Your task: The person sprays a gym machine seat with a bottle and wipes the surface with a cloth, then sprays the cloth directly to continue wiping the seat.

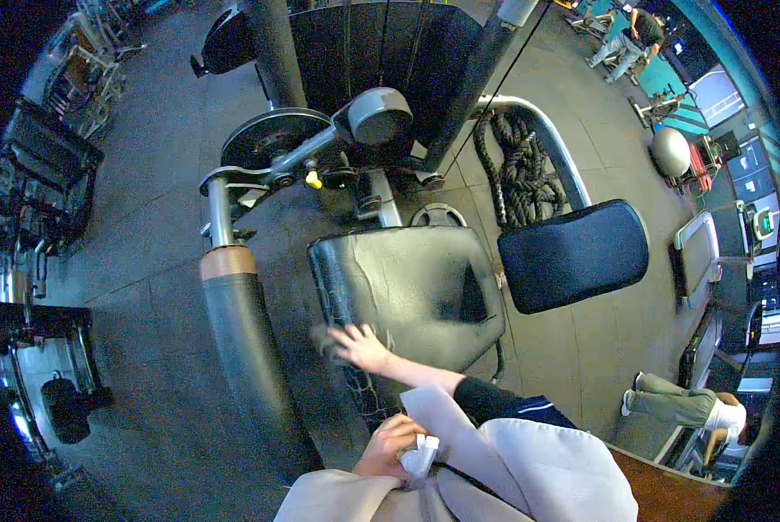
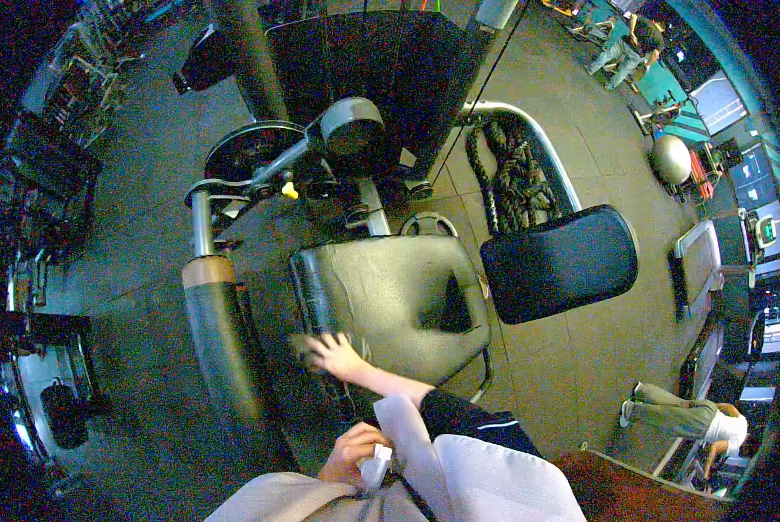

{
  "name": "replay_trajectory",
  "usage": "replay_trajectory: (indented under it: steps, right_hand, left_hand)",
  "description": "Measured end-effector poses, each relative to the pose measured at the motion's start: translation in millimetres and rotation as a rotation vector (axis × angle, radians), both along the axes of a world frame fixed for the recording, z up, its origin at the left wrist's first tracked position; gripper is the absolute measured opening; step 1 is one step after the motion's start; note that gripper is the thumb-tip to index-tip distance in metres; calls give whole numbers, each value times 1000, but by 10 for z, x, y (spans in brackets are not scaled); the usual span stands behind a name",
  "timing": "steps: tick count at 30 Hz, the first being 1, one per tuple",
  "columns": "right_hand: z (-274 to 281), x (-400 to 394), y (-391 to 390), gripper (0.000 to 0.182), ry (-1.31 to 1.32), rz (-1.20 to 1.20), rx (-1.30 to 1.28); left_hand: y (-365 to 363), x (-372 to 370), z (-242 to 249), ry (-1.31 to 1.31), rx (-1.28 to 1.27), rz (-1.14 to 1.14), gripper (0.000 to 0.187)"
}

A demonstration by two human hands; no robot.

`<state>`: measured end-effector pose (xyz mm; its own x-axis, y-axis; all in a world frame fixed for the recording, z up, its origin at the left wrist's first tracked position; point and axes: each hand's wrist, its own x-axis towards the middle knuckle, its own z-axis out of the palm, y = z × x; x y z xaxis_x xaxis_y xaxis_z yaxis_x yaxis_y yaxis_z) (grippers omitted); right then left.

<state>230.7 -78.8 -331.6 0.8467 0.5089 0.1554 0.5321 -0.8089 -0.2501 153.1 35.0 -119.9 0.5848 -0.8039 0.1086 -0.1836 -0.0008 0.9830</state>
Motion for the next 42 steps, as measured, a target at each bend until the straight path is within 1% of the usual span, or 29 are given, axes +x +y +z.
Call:
replay_trajectory:
  steps: [1, 3, 4, 7, 9, 10, 11, 12, 13, 16, 18, 19, 21, 23, 24, 25, 26, 27, 28, 30, 31, 32, 34, 35, 36, 37, 38, 39, 42]
  right_hand:
    - [17, 207, 0, 24, -5, -50, -8]
    - [18, 554, 18, 30, 77, -120, -74]
    - [13, 677, 37, 31, 135, -171, -44]
    - [2, 801, 133, 31, 172, -234, -97]
    - [115, 729, 169, 29, 187, -248, -55]
    - [119, 664, 174, 29, 189, -218, -77]
    - [129, 577, 191, 29, 191, -189, -99]
    - [68, 449, 200, 28, 163, -167, -29]
    - [124, 309, 189, 25, 170, -111, -41]
    - [80, -248, 205, 30, 133, -21, -91]
    - [32, -644, 200, 31, 205, 64, -122]
    - [14, -840, 196, 29, 199, 89, -69]
    - [-62, -1214, 211, 25, 149, 113, -45]
    - [-79, -1358, 148, 22, 145, 194, -18]
    - [-45, -1396, 143, 21, 143, 233, -3]
    - [-50, -1355, 98, 22, 122, 292, -15]
    - [-45, -1223, 38, 22, 101, 354, -24]
    - [-63, -1049, -10, 23, 78, 419, -31]
    - [-34, -843, -25, 24, 29, 420, -95]
    - [-3, -332, -41, 22, -23, 303, 54]
    - [22, -32, -72, 22, 6, 304, 18]
    - [124, 280, -85, 20, 45, 257, -43]
    - [3, 856, -81, 14, -116, 49, -66]
    - [-61, 1141, -89, 22, -32, -27, -140]
    - [-63, 1390, -88, 25, 13, -100, -104]
    - [-57, 1566, -60, 27, 39, -161, -221]
    - [-53, 1692, -13, 26, 55, -185, -242]
    - [-86, 1757, 44, 26, 78, -215, -203]
    - [-163, 1747, 209, 25, 84, -206, -287]
  left_hand:
    - [11, -22, -27, -6, 11, 4, 37]
    - [11, -42, -53, -3, 0, 3, 38]
    - [16, -45, -55, -4, -5, 2, 39]
    - [30, -52, -48, 35, -28, -6, 43]
    - [40, -89, -125, 11, -37, -6, 45]
    - [40, -95, -142, -1, -41, -5, 46]
    - [38, -94, -127, -25, -36, 2, 41]
    - [27, -79, -77, -51, -32, 9, 35]
    - [17, -64, -38, -77, -28, 16, 31]
    - [15, -63, -11, -57, -10, 4, 27]
    - [30, -54, -7, -13, -26, 1, 36]
    - [43, -57, 0, 11, -33, 1, 42]
    - [58, -91, 111, 320, -10, 48, 40]
    - [58, -110, 153, 490, 12, 72, 40]
    - [67, -117, 146, 505, 24, 70, 41]
    - [66, -115, 108, 426, 21, 47, 42]
    - [65, -114, 72, 347, 17, 27, 42]
    - [71, -101, -19, 175, 6, -14, 42]
    - [98, -114, -53, 9, 1, -54, 43]
    - [92, -84, 53, -6, -33, -36, 31]
    - [83, -77, 81, -20, -53, -28, 27]
    - [132, -196, -121, -65, -40, -45, 30]
    - [178, -250, -180, -48, -35, -47, 41]
    - [186, -276, -180, -42, -34, -45, 46]
    - [196, -308, -168, -17, -29, -25, 47]
    - [205, -333, -158, -4, -16, -8, 47]
    - [221, -360, -149, 10, -4, 3, 47]
    - [248, -367, -140, 22, 5, 10, 47]
    - [307, -369, -111, -1, 6, 26, 47]
